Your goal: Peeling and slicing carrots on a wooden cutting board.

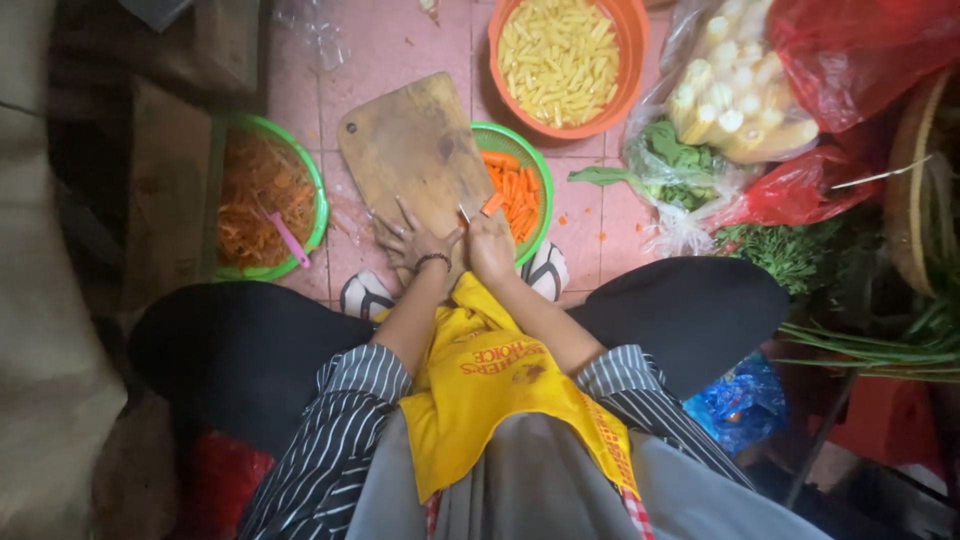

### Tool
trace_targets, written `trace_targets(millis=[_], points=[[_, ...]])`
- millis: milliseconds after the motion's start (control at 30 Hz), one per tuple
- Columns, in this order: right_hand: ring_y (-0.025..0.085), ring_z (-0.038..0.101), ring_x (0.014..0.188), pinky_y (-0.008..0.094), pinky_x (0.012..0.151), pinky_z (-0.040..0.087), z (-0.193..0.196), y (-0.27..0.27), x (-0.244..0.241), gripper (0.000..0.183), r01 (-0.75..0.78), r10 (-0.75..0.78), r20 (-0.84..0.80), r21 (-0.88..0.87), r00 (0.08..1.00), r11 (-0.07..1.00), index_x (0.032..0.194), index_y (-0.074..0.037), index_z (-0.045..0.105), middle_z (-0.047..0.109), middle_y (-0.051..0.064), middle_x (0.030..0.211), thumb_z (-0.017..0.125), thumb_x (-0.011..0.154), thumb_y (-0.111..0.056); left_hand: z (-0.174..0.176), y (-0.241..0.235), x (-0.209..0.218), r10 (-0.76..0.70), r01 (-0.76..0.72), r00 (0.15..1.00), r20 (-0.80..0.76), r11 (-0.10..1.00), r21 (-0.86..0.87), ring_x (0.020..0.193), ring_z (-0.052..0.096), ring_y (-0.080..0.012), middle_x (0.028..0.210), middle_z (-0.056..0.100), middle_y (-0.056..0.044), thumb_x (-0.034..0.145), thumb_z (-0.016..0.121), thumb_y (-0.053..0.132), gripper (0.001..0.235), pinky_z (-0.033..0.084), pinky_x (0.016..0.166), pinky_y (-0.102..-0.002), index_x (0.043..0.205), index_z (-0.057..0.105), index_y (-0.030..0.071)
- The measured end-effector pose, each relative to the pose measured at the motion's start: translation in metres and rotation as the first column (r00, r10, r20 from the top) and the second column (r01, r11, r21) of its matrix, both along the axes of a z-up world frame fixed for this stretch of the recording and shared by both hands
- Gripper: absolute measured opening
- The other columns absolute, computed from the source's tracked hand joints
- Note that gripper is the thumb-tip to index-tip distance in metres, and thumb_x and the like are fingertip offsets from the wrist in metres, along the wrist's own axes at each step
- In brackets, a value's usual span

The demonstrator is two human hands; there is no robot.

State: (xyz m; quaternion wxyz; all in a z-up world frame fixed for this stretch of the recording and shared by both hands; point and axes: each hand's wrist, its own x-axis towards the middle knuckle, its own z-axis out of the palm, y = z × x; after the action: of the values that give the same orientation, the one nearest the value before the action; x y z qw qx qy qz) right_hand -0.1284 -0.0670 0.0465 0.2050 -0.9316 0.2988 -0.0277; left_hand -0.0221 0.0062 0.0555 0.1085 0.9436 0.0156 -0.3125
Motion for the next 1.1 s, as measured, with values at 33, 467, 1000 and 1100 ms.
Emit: trace_targets(millis=[33,467,1000,1100], points=[[0.044,0.069,0.089,0.054,0.078,0.055,-0.005,0.001,-0.004,0.015,-0.022,0.028,0.091,-0.065,0.995,0.998,0.097,0.002,0.061,0.069,0.025,0.092,0.057,0.089,-0.01,0.002,0.0,0.0,-0.002,0.002,1.0,-0.007,1.0,-0.002,0.155,0.002,-0.0507,0.169,-0.018,-0.017,0.055,0.094,0.065,0.148,0.028,0.109,-0.079,0.163,-0.004,0.038],[0.048,0.069,0.085,0.057,0.072,0.055,0.006,-0.007,-0.003,0.023,0.083,-0.084,0.015,0.063,0.996,0.995,0.101,0.002,0.062,0.068,0.029,0.094,0.06,0.094,-0.02,0.004,0.006,0.001,0.004,-0.004,1.0,0.005,0.998,-0.056,0.155,-0.004,-0.0487,0.169,-0.022,-0.015,0.051,0.095,0.065,0.153,0.03,0.108,-0.079,0.164,-0.003,0.036],[0.045,0.068,0.085,0.053,0.078,0.055,0.001,-0.018,-0.006,0.012,0.016,0.01,0.195,-0.135,0.981,0.991,0.093,0.002,0.062,0.067,0.026,0.087,0.059,0.087,-0.009,-0.005,-0.005,0.0,-0.019,0.023,0.998,0.056,0.998,-0.065,0.155,0.002,-0.0519,0.17,-0.016,-0.019,0.053,0.094,0.061,0.144,0.029,0.104,-0.082,0.165,0.006,0.036],[0.047,0.068,0.085,0.055,0.077,0.054,0.002,-0.033,-0.011,0.022,0.115,-0.123,0.071,0.108,0.99,0.988,0.101,0.003,0.061,0.068,0.029,0.09,0.06,0.094,-0.018,0.015,-0.017,0.008,-0.006,0.014,0.995,0.095,0.996,-0.09,0.151,0.007,-0.0522,0.168,-0.006,-0.02,0.058,0.095,0.052,0.127,0.029,0.106,-0.08,0.16,0.02,0.032]])
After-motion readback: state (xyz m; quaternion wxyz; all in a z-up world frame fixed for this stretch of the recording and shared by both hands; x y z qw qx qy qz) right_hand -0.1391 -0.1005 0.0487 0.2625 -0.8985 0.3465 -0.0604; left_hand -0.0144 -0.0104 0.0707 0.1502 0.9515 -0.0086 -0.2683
